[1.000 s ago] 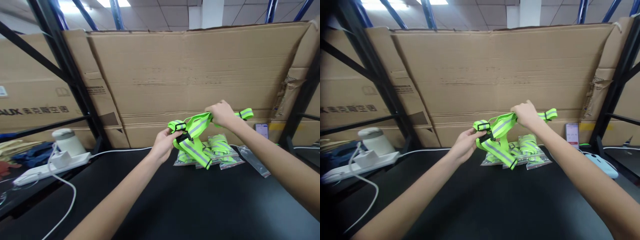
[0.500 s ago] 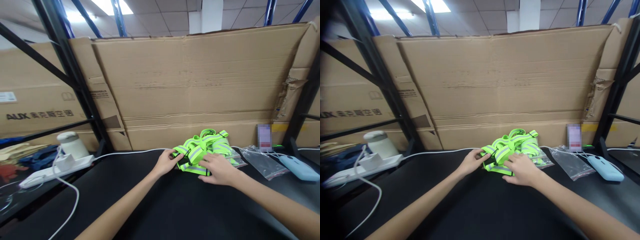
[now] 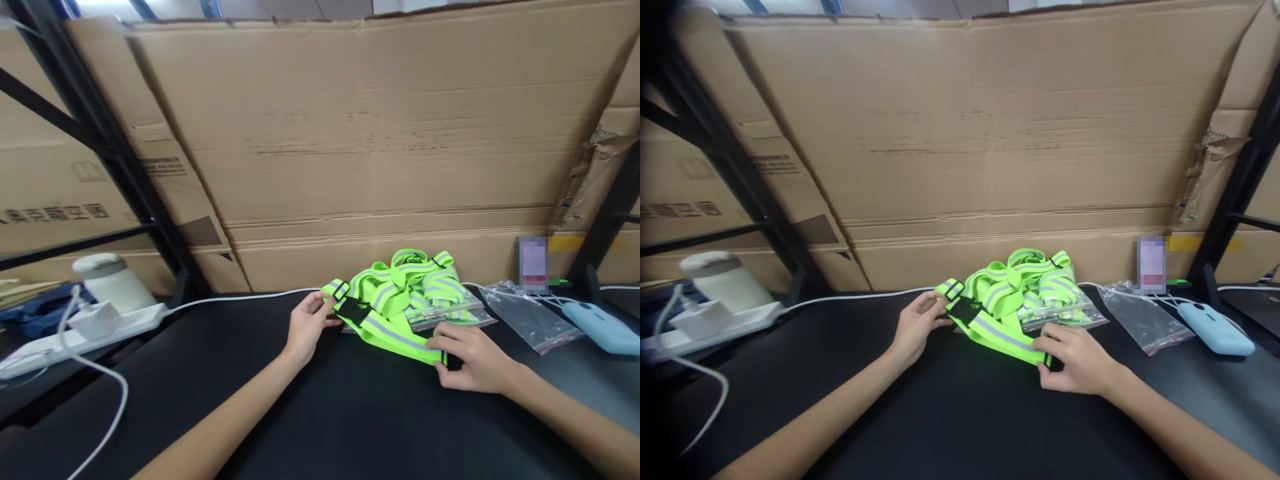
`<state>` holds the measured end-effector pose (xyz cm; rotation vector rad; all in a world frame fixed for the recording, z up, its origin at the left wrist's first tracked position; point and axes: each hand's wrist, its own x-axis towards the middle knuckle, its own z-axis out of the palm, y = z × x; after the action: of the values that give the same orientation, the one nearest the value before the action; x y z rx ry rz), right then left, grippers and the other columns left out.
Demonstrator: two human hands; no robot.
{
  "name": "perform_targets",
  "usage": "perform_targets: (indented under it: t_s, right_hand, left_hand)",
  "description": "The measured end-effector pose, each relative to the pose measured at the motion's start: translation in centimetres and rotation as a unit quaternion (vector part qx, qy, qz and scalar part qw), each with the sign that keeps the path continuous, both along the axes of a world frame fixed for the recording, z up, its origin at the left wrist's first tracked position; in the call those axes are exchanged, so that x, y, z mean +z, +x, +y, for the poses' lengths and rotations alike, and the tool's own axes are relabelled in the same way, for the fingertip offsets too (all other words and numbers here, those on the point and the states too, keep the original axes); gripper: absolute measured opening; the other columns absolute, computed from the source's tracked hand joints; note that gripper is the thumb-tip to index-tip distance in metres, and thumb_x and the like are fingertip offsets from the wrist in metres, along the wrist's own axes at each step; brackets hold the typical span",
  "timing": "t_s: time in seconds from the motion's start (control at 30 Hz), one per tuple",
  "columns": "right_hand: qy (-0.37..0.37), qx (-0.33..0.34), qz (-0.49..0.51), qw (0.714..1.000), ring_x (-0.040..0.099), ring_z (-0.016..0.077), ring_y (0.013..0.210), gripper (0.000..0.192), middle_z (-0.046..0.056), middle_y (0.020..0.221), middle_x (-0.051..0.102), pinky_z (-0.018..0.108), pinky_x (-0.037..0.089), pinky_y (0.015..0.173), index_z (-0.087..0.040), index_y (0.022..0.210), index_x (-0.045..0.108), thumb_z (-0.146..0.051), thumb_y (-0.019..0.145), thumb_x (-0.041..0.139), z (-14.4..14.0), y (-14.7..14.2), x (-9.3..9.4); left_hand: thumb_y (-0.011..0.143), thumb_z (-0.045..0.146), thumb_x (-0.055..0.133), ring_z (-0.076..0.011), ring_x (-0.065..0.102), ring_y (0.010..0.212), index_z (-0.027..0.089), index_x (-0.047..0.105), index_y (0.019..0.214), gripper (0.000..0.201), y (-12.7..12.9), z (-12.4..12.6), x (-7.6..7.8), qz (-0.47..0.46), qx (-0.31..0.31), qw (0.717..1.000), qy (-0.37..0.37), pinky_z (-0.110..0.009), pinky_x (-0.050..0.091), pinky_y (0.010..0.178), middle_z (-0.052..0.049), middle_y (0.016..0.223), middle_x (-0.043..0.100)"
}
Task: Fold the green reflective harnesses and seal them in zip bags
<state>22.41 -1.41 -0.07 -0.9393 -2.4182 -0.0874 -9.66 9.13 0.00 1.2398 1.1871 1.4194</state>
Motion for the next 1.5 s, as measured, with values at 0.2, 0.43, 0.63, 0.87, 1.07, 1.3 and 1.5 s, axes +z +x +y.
perform_targets:
  t_s: [0.2, 0.43, 0.63, 0.87, 1.07, 1.3, 1.5]
  right_hand:
    - [-0.015, -0.017, 0.053, 0.998, 0.064, 0.0202, 0.074, 0.029, 0.006, 0.089, 0.064, 0.031, 0.053, 0.067, -0.021, 0.106, 0.067, -0.014, 0.080, 0.057, -0.3, 2.4, -0.4]
    - [-0.104, -0.024, 0.043, 0.993, 0.066, 0.0202, 0.076, 0.035, 0.006, 0.094, 0.064, 0.032, 0.056, 0.069, -0.024, 0.114, 0.066, -0.014, 0.082, 0.055, -0.1, 1.8, -0.8]
    - [-0.148, -0.011, 0.042, 0.988, 0.067, 0.0200, 0.078, 0.044, 0.004, 0.095, 0.065, 0.031, 0.057, 0.071, -0.027, 0.118, 0.065, -0.011, 0.079, 0.056, 0.2, 2.2, -0.9]
    - [-0.133, -0.026, 0.079, 0.988, 0.069, 0.0260, 0.093, 0.040, 0.009, 0.106, 0.069, 0.037, 0.057, 0.080, -0.026, 0.120, 0.064, -0.014, 0.084, 0.049, 1.0, 3.2, -1.3]
    - [-0.157, -0.049, 0.040, 0.986, 0.069, 0.0278, 0.097, 0.037, 0.009, 0.110, 0.071, 0.040, 0.054, 0.082, -0.023, 0.115, 0.065, -0.014, 0.087, 0.042, 0.9, 2.6, -0.3]
    - [-0.152, -0.078, -0.001, 0.985, 0.070, 0.0246, 0.088, 0.023, 0.009, 0.102, 0.073, 0.036, 0.051, 0.078, -0.020, 0.108, 0.065, -0.026, 0.100, 0.043, 1.3, 1.4, -0.1]
    - [-0.081, -0.055, 0.008, 0.995, 0.068, 0.0211, 0.075, 0.026, 0.006, 0.082, 0.073, 0.032, 0.051, 0.073, -0.020, 0.095, 0.072, -0.029, 0.100, 0.048, 0.6, 2.8, 0.6]
  left_hand:
    - [0.073, 0.031, 0.080, -0.0186, 0.070, 0.067, 0.022, 0.048, 0.096, 0.040, -0.7, -0.7, 0.3, -0.074, -0.047, 0.990, -0.109, -0.030, 0.060, 0.055, -0.001, 0.079, 0.069]
    - [0.076, 0.037, 0.074, -0.0196, 0.066, 0.062, 0.023, 0.059, 0.127, 0.055, -2.5, 0.2, 1.1, 0.081, -0.120, 0.989, -0.018, -0.025, 0.051, 0.041, -0.003, 0.087, 0.069]
    - [0.077, 0.040, 0.076, -0.0259, 0.070, 0.092, 0.020, 0.070, 0.109, 0.037, -2.6, 0.3, 0.8, 0.220, -0.155, 0.960, 0.078, -0.032, 0.057, 0.081, -0.007, 0.100, 0.074]
    - [0.081, 0.047, 0.069, -0.0226, 0.065, 0.081, 0.019, 0.070, 0.085, 0.028, -2.2, 0.5, 0.2, 0.289, -0.056, 0.954, 0.060, -0.029, 0.052, 0.075, -0.004, 0.084, 0.071]
    - [0.087, 0.051, 0.062, -0.0212, 0.064, 0.079, 0.019, 0.071, 0.084, 0.034, -2.8, 0.5, -0.4, 0.260, -0.052, 0.962, 0.057, -0.027, 0.048, 0.070, -0.004, 0.086, 0.069]
    - [0.088, 0.052, 0.062, -0.0235, 0.068, 0.076, 0.019, 0.074, 0.079, 0.036, -2.8, 0.2, -0.8, 0.294, -0.086, 0.950, 0.055, -0.027, 0.047, 0.068, -0.004, 0.078, 0.074]
    - [0.084, 0.054, 0.066, -0.0178, 0.061, 0.065, 0.017, 0.072, 0.076, 0.038, -2.1, -1.0, -0.1, 0.231, -0.054, 0.969, 0.071, -0.025, 0.044, 0.060, -0.002, 0.069, 0.067]
